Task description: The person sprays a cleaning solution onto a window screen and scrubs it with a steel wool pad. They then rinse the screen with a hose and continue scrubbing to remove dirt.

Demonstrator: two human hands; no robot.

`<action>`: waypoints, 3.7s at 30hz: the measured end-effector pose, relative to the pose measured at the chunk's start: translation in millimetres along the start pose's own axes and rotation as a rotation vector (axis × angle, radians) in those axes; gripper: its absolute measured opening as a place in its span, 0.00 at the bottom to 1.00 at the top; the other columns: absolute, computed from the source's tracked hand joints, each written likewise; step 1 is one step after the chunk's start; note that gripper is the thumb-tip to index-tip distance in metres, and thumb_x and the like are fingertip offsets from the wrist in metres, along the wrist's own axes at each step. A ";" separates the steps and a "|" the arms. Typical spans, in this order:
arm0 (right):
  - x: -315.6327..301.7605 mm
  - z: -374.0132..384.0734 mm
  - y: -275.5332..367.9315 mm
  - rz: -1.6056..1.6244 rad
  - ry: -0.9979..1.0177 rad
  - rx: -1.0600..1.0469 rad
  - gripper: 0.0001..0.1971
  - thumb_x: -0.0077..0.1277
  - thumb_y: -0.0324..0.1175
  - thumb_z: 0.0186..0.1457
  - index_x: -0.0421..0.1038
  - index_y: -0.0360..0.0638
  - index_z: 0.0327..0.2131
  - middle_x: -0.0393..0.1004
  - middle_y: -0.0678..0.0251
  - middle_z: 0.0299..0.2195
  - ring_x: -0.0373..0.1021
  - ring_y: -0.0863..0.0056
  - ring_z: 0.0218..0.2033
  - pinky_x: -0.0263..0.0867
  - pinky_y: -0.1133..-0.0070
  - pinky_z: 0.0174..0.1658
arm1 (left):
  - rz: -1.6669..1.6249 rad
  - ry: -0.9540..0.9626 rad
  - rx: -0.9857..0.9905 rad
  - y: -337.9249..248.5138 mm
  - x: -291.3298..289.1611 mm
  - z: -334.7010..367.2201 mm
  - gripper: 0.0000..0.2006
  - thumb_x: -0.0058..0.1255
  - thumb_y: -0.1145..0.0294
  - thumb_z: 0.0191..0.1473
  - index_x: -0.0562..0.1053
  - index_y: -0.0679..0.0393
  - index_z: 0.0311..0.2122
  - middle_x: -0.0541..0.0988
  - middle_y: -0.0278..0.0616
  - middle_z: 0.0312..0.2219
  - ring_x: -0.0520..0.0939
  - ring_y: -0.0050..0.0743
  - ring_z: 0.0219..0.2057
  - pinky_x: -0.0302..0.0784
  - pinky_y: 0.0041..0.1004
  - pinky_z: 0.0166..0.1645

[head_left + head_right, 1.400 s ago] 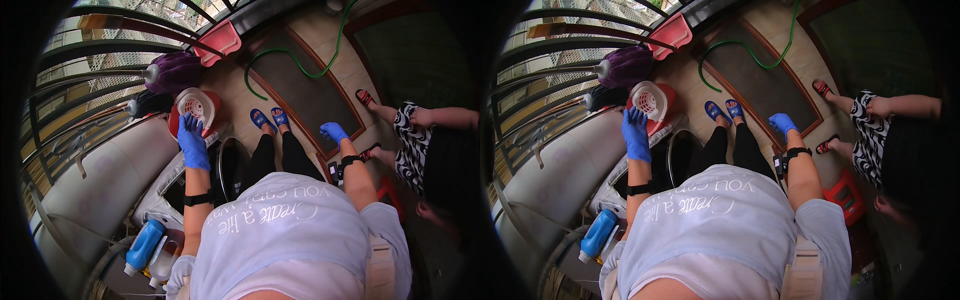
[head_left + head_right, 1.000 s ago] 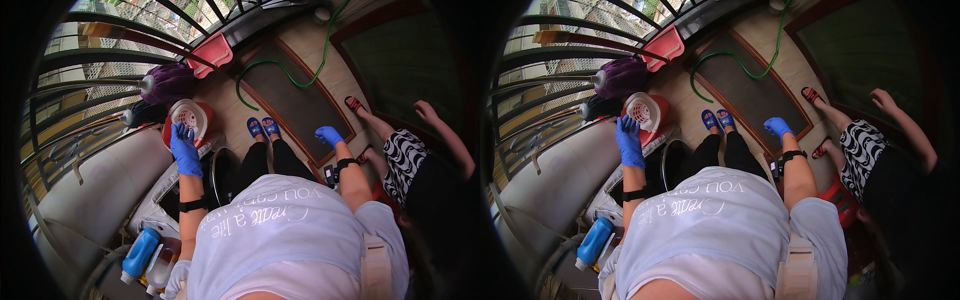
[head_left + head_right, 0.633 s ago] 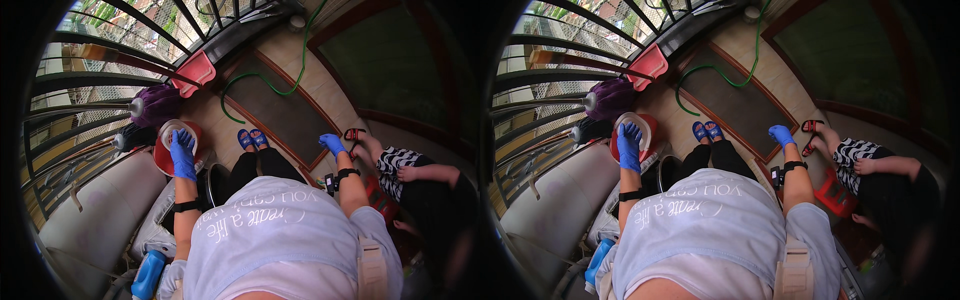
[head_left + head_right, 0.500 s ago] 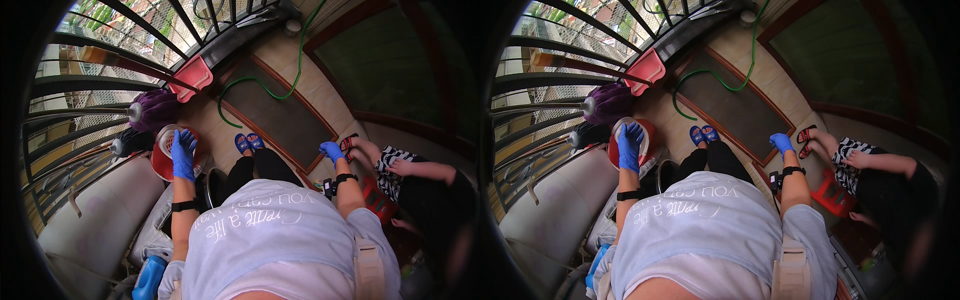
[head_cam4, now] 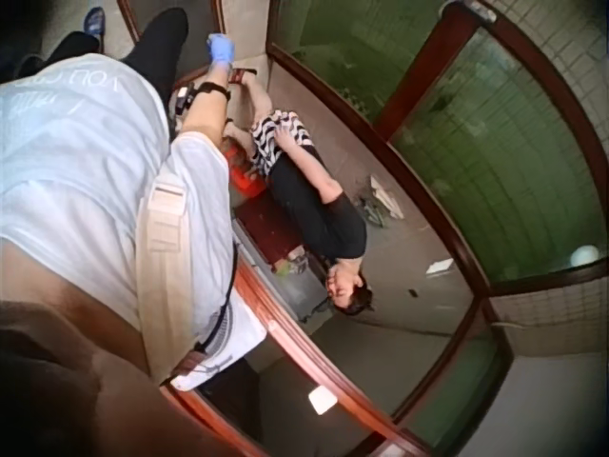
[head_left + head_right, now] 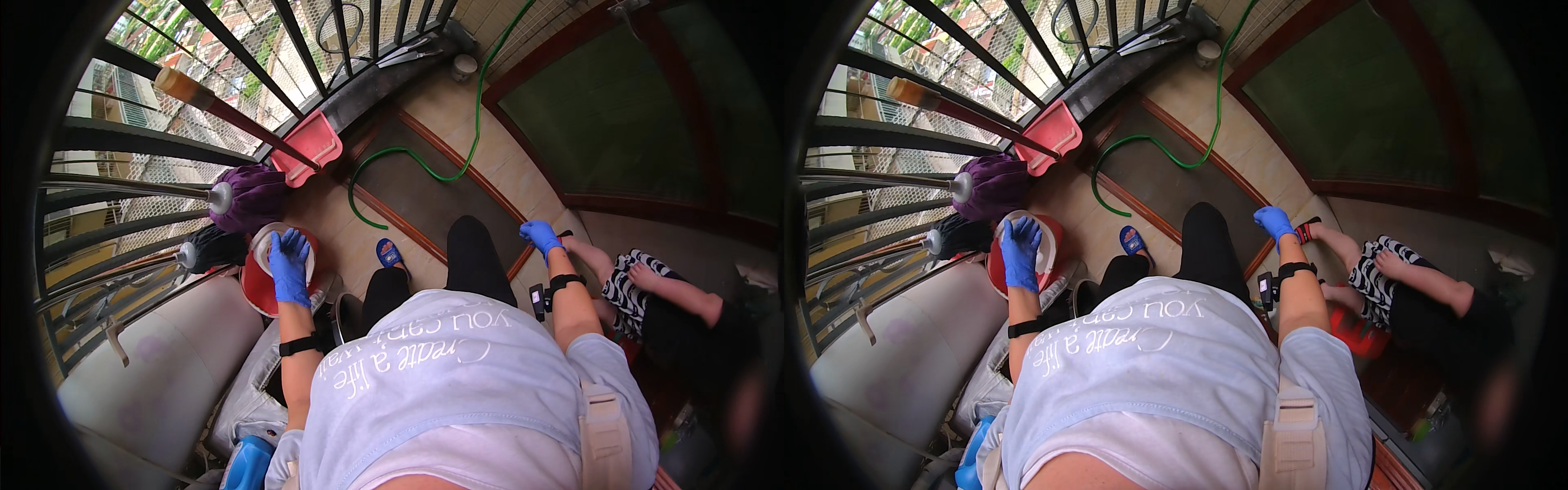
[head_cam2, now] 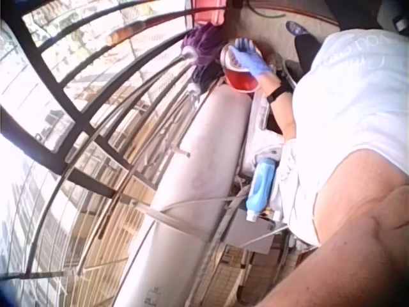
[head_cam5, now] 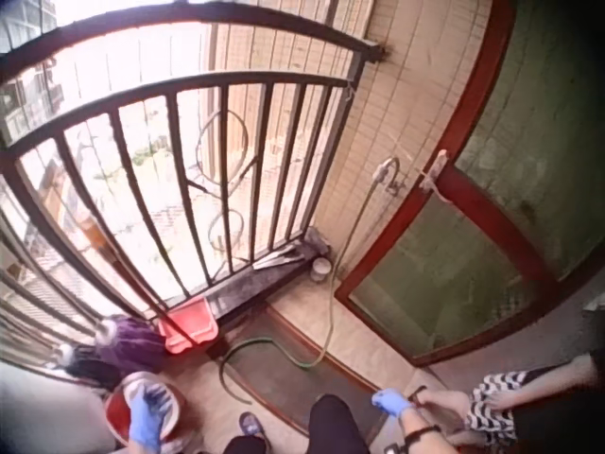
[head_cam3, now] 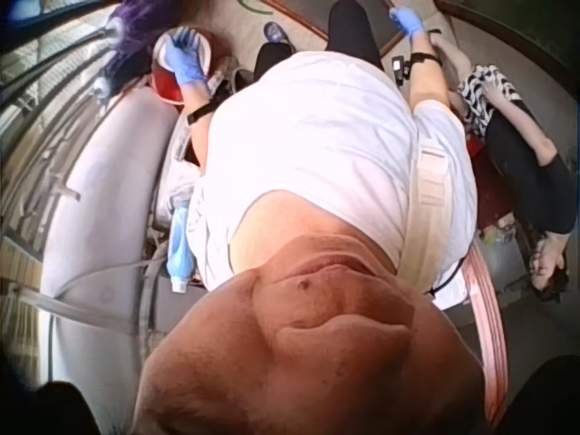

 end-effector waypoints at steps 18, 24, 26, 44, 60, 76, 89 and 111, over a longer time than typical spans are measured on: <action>-259.3 232.0 118.9 -0.337 0.066 -0.194 0.12 0.51 0.38 0.49 0.76 0.41 0.34 0.76 0.66 0.25 0.71 0.77 0.25 0.68 0.79 0.30 | -0.254 -0.244 0.309 77.8 171.6 37.4 0.27 0.44 0.45 0.56 0.72 0.62 0.45 0.75 0.46 0.43 0.75 0.39 0.45 0.69 0.36 0.51; -304.9 333.8 218.0 -0.254 0.386 -0.323 0.14 0.49 0.37 0.53 0.73 0.41 0.41 0.76 0.67 0.32 0.71 0.77 0.30 0.67 0.78 0.33 | -0.295 -0.529 0.273 165.6 311.6 -36.7 0.29 0.46 0.43 0.54 0.71 0.64 0.44 0.75 0.47 0.43 0.75 0.42 0.46 0.68 0.38 0.53; -305.3 339.0 235.0 -0.292 0.453 -0.397 0.14 0.46 0.36 0.55 0.71 0.44 0.44 0.77 0.68 0.36 0.72 0.75 0.33 0.66 0.77 0.35 | -0.305 -0.600 0.322 173.4 336.7 -60.6 0.29 0.46 0.43 0.55 0.71 0.65 0.44 0.74 0.49 0.43 0.74 0.43 0.47 0.67 0.38 0.53; -368.6 441.2 180.0 -0.394 0.365 -0.340 0.11 0.49 0.36 0.51 0.73 0.41 0.36 0.75 0.65 0.28 0.70 0.76 0.25 0.66 0.78 0.27 | -0.477 -0.834 0.343 333.3 433.1 -129.1 0.30 0.41 0.45 0.58 0.68 0.67 0.49 0.71 0.51 0.48 0.70 0.43 0.52 0.65 0.38 0.56; -330.0 418.1 106.4 -0.602 0.427 -0.453 0.10 0.48 0.37 0.51 0.71 0.39 0.30 0.73 0.63 0.26 0.71 0.69 0.23 0.66 0.73 0.25 | -0.575 -0.961 0.438 494.8 427.1 -296.8 0.32 0.39 0.43 0.58 0.66 0.68 0.52 0.70 0.52 0.50 0.67 0.45 0.55 0.61 0.39 0.58; -343.1 434.3 65.5 -0.720 0.650 -0.235 0.10 0.47 0.42 0.54 0.70 0.48 0.27 0.71 0.67 0.22 0.68 0.69 0.20 0.63 0.74 0.25 | -0.748 -1.142 0.414 651.8 436.3 -466.1 0.27 0.46 0.48 0.56 0.69 0.64 0.50 0.73 0.47 0.48 0.72 0.40 0.50 0.66 0.35 0.54; -281.4 354.2 91.1 -0.817 0.649 -0.330 0.11 0.48 0.41 0.54 0.72 0.44 0.34 0.75 0.65 0.29 0.71 0.71 0.26 0.66 0.74 0.29 | -0.562 -1.001 0.145 630.3 479.3 -452.3 0.22 0.46 0.51 0.56 0.73 0.58 0.46 0.76 0.40 0.43 0.75 0.31 0.44 0.69 0.29 0.48; -235.2 249.2 -86.2 -1.121 0.690 -0.558 0.12 0.48 0.39 0.54 0.70 0.43 0.38 0.76 0.65 0.32 0.72 0.70 0.27 0.67 0.72 0.31 | 1.323 -1.285 0.623 641.6 300.9 -523.1 0.18 0.55 0.64 0.48 0.73 0.60 0.44 0.63 0.49 0.56 0.60 0.51 0.59 0.52 0.44 0.63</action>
Point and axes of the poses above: each hand's wrist, its own z-axis towards the middle knuckle, its own x-axis out of the palm, y = z × x, the point moved 1 cm from there along z, towards the middle knuckle
